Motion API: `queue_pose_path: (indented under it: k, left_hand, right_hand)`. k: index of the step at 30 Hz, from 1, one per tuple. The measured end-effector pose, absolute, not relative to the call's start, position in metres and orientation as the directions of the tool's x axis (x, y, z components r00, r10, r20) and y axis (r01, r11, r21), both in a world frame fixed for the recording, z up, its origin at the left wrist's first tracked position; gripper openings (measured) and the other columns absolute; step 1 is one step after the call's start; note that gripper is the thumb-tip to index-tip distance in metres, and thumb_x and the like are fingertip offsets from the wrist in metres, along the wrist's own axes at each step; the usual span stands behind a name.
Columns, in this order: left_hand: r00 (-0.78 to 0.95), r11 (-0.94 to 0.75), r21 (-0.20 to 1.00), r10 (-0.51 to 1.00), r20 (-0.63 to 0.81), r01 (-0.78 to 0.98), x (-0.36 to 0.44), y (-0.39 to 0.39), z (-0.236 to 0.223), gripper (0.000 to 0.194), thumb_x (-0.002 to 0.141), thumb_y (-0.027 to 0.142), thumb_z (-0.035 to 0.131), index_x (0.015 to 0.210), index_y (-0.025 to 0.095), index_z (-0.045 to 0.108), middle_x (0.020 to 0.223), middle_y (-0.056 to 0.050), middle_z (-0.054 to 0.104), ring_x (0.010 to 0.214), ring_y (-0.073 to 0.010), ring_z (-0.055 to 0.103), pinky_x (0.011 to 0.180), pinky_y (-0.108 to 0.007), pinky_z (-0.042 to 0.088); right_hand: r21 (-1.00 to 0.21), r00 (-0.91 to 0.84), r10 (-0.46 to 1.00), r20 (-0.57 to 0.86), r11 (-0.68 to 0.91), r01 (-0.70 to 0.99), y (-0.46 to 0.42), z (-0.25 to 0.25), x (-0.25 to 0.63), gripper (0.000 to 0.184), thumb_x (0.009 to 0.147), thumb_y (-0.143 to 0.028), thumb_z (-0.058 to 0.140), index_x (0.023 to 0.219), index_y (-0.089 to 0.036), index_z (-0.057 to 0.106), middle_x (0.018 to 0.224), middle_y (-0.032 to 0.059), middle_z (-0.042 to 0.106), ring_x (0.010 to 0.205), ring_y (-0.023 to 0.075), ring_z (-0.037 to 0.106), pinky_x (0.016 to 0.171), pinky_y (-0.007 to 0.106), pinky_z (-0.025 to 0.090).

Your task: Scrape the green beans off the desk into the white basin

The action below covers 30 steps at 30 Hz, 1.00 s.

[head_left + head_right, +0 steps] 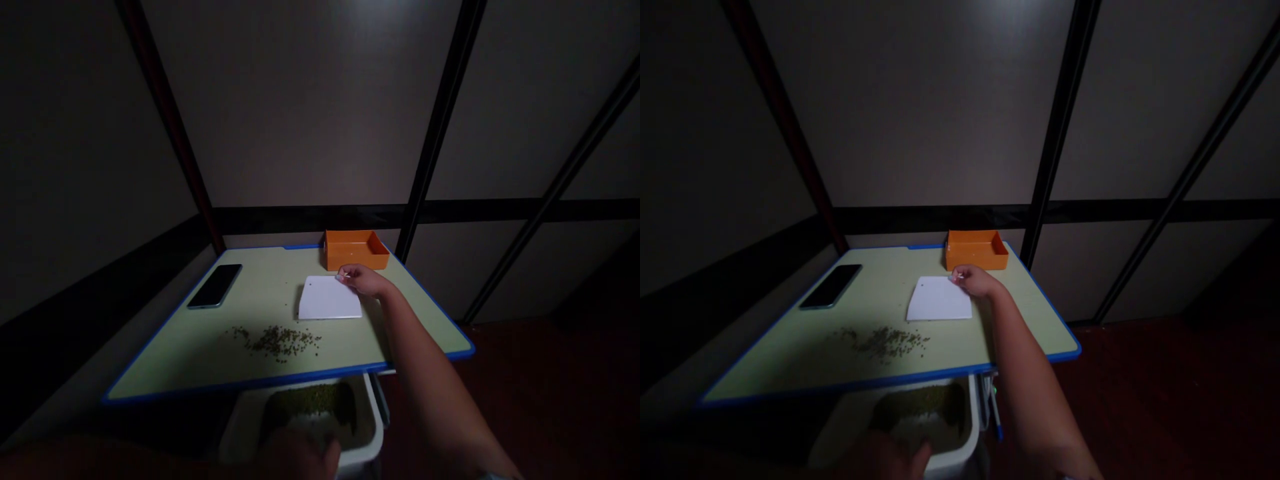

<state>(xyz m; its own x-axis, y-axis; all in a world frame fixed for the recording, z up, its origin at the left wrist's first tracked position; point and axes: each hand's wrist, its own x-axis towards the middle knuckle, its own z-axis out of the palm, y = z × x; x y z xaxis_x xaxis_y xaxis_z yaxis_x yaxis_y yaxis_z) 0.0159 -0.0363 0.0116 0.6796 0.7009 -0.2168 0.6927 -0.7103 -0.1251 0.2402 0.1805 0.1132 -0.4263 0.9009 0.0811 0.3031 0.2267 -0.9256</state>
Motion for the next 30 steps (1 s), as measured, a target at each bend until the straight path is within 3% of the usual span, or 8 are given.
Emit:
queue_pose_path:
  k: [5, 10, 14, 22, 30]
  left_hand:
    - [0.663, -0.702, -0.210, 0.712, -0.231, 0.681, 0.019, -0.043, 0.033, 0.017, 0.079, 0.014, 0.059, 0.093, 0.015, 0.067, 0.060, -0.008, 0.067, 0.053, -0.0233, 0.065, 0.049, -0.028, 0.045]
    - [0.655, -0.699, -0.272, 0.715, -0.245, 0.661, 0.025, -0.054, 0.047, 0.019, 0.081, 0.011, 0.058, 0.099, 0.014, 0.065, 0.067, -0.010, 0.072, 0.061, -0.0255, 0.071, 0.074, -0.044, 0.055]
    - [0.694, -0.726, -0.283, 0.685, -0.222, 0.626, 0.027, -0.063, 0.050, 0.028, 0.084, 0.011, 0.059, 0.112, 0.014, 0.065, 0.071, -0.009, 0.074, 0.062, -0.0219, 0.071, 0.088, -0.046, 0.054]
    - [0.634, -0.741, -0.334, 0.671, -0.384, 0.582, 0.028, -0.065, 0.057, 0.043, 0.084, 0.020, 0.063, 0.125, 0.011, 0.061, 0.076, -0.015, 0.075, 0.068, -0.0291, 0.074, 0.077, -0.046, 0.057]
    - [0.594, -0.716, -0.344, 0.697, -0.402, 0.607, -0.012, -0.062, 0.053, 0.052, 0.080, 0.005, 0.053, 0.131, 0.011, 0.055, 0.078, -0.015, 0.075, 0.070, -0.0281, 0.073, 0.085, -0.053, 0.053]
  right_hand:
    - [-0.936, -0.431, 0.897, 0.096, 0.229, 0.268, 0.179, 0.111, 0.237, 0.052, 0.056, -0.064, 0.074, 0.067, -0.019, 0.052, 0.056, -0.0069, 0.043, 0.054, 0.0084, 0.034, 0.053, 0.025, 0.024]
    - [-0.949, -0.448, 0.889, 0.094, 0.216, 0.229, 0.181, 0.106, 0.236, 0.056, 0.051, -0.066, 0.076, 0.066, -0.019, 0.051, 0.054, -0.0075, 0.043, 0.052, 0.0078, 0.034, 0.052, 0.024, 0.024]
    - [-0.961, -0.437, 0.895, 0.094, 0.196, 0.193, 0.184, 0.101, 0.236, 0.059, 0.049, -0.068, 0.077, 0.067, -0.019, 0.051, 0.053, -0.0074, 0.044, 0.052, 0.0081, 0.035, 0.052, 0.024, 0.025]
    - [-0.968, -0.416, 0.902, 0.114, 0.196, 0.159, 0.192, 0.098, 0.237, 0.059, 0.047, -0.067, 0.078, 0.068, -0.018, 0.053, 0.054, -0.0064, 0.047, 0.052, 0.0085, 0.037, 0.052, 0.025, 0.025]
    - [-0.960, -0.420, 0.900, 0.114, 0.208, 0.185, 0.187, 0.102, 0.238, 0.058, 0.050, -0.069, 0.075, 0.068, -0.018, 0.052, 0.055, -0.0068, 0.045, 0.052, 0.0081, 0.036, 0.052, 0.025, 0.024]
